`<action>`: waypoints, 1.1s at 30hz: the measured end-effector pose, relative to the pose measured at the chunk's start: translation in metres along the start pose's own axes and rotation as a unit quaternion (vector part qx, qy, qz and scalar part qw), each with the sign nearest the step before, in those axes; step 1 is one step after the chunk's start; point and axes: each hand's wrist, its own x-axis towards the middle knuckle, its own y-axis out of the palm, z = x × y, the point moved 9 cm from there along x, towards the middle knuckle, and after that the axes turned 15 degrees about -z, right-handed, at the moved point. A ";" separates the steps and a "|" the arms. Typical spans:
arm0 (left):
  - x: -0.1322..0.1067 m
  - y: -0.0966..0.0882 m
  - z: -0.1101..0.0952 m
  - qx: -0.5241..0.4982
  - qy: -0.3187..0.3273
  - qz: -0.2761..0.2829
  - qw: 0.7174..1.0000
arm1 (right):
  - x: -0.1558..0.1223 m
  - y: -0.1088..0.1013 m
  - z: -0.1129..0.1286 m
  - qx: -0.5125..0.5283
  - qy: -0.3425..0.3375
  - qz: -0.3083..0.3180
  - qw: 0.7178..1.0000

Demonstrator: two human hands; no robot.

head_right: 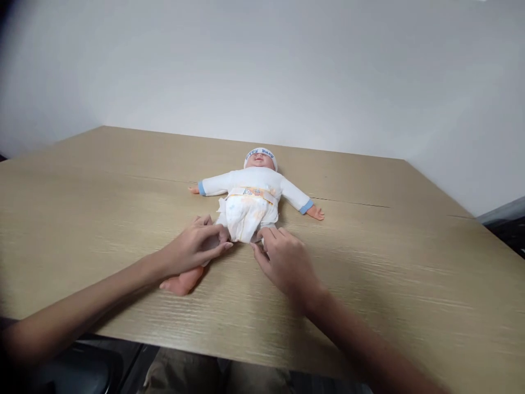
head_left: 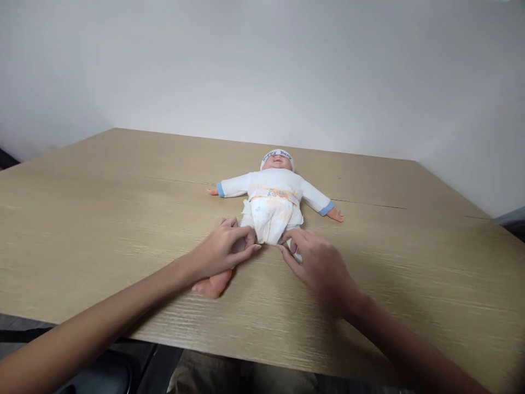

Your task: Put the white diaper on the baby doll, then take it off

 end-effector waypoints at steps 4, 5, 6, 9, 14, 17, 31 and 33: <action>0.008 0.002 0.013 -0.031 -0.074 -0.047 0.996 | 0.002 0.011 0.007 -0.073 -0.015 -0.013 0.997; 0.010 0.005 0.014 -0.029 -0.079 -0.047 0.995 | 0.001 0.014 0.009 -0.081 -0.017 -0.017 0.996; 0.012 0.008 0.014 -0.026 -0.081 -0.044 0.995 | 0.000 0.016 0.011 -0.085 -0.019 -0.021 0.996; 0.017 0.013 0.014 -0.014 -0.078 -0.035 0.996 | -0.002 0.021 0.012 -0.085 -0.023 -0.026 0.996; 0.014 0.008 0.012 -0.013 -0.065 -0.056 0.996 | -0.005 0.016 0.012 -0.050 -0.011 -0.035 0.998; 0.011 0.001 0.007 -0.045 -0.046 -0.078 0.995 | -0.009 0.016 0.009 -0.003 0.022 -0.027 0.999; 0.012 0.004 0.018 -0.108 -0.097 -0.079 0.986 | -0.004 0.020 -0.001 0.087 0.114 -0.015 0.990; 0.010 0.007 0.026 -0.156 -0.131 -0.087 0.975 | -0.003 0.021 -0.005 0.106 0.133 -0.028 0.985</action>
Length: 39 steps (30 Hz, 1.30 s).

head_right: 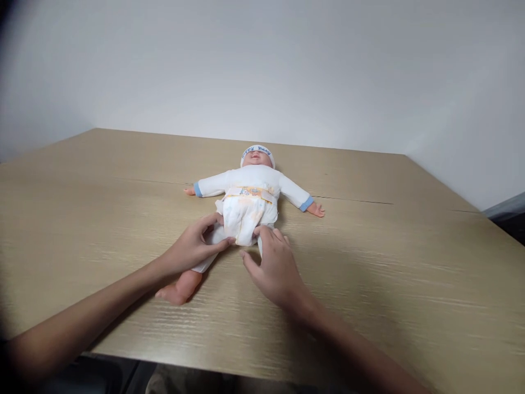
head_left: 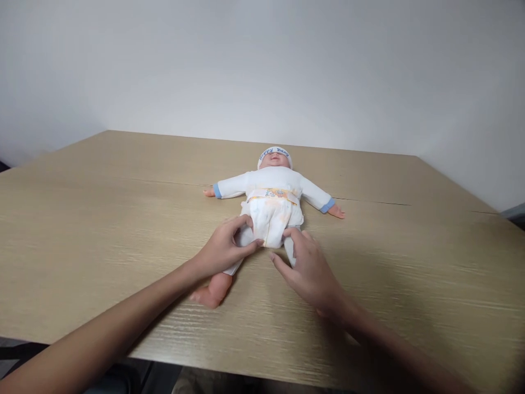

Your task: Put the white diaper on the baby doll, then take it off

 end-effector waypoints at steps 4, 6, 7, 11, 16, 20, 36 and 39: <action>0.000 0.001 0.013 -0.124 -0.065 -0.040 0.989 | 0.002 -0.003 -0.008 0.043 0.047 -0.032 0.997; 0.000 0.000 0.018 -0.160 -0.094 -0.067 0.980 | 0.004 -0.007 -0.013 0.048 0.067 -0.053 0.995; 0.000 0.000 0.021 -0.171 -0.109 -0.078 0.976 | 0.004 -0.009 -0.015 0.046 0.075 -0.063 0.994; -0.004 -0.001 0.025 -0.179 -0.137 -0.088 0.970 | 0.007 -0.017 -0.022 0.034 0.089 -0.075 0.993; -0.009 -0.007 0.016 -0.065 -0.077 -0.077 0.992 | 0.006 -0.017 -0.015 -0.024 0.034 -0.037 0.998; -0.009 -0.005 0.009 0.005 -0.061 -0.042 0.997 | 0.004 -0.012 -0.007 -0.065 -0.007 -0.019 0.998; -0.005 0.002 0.012 -0.142 -0.153 0.000 0.978 | 0.007 -0.014 -0.017 0.056 0.104 -0.019 0.993; -0.005 -0.002 0.006 -0.077 -0.110 -0.022 0.991 | 0.008 -0.011 -0.013 0.039 0.089 -0.013 0.995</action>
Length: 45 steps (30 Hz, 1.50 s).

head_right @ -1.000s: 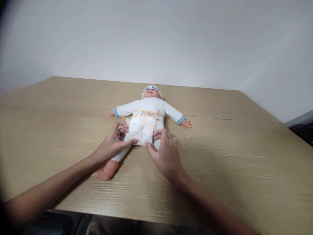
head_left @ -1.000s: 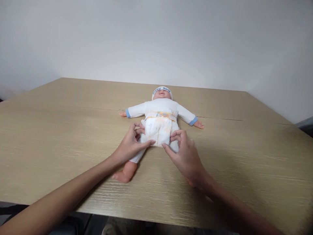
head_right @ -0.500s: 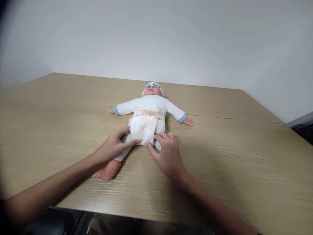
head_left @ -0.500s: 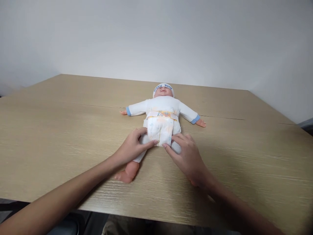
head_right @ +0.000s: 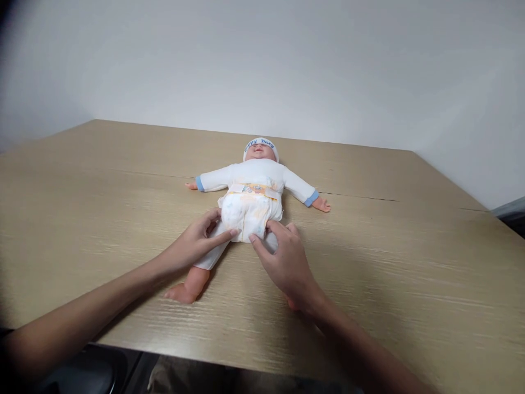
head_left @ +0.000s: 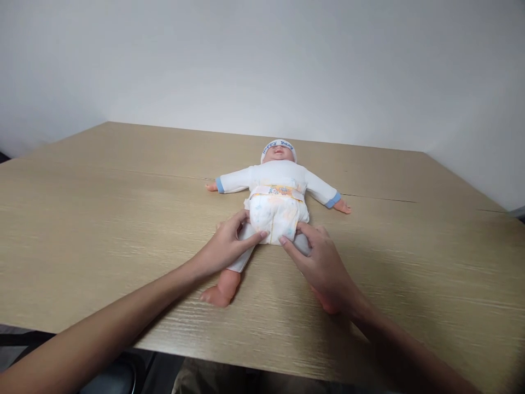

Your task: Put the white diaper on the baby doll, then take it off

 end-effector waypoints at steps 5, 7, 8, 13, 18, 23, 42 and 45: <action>0.003 0.005 -0.001 0.024 0.020 0.012 0.999 | 0.000 0.005 0.006 -0.020 -0.030 0.001 0.999; 0.005 0.009 0.003 -0.024 -0.012 0.032 0.999 | 0.002 0.007 0.003 -0.010 -0.018 0.002 1.000; 0.005 0.012 0.006 -0.057 -0.037 0.044 0.997 | 0.002 0.007 0.000 0.001 -0.008 0.002 1.000; 0.003 0.021 0.012 -0.173 -0.132 0.087 0.972 | 0.006 0.008 -0.013 0.080 0.040 0.008 0.996; 0.003 0.020 0.016 -0.219 -0.161 0.082 0.959 | 0.006 0.008 -0.016 0.117 0.052 0.016 0.992; 0.007 0.017 0.028 -0.227 -0.172 0.072 0.956 | 0.004 0.000 -0.025 0.060 0.084 -0.004 0.995; 0.103 -0.078 -0.007 0.281 0.155 -0.090 0.943 | 0.080 -0.060 -0.064 -0.133 -0.086 -0.135 0.978; 0.146 -0.046 0.002 0.394 0.129 -0.038 0.909 | 0.123 -0.025 -0.079 -0.202 -0.098 -0.090 0.970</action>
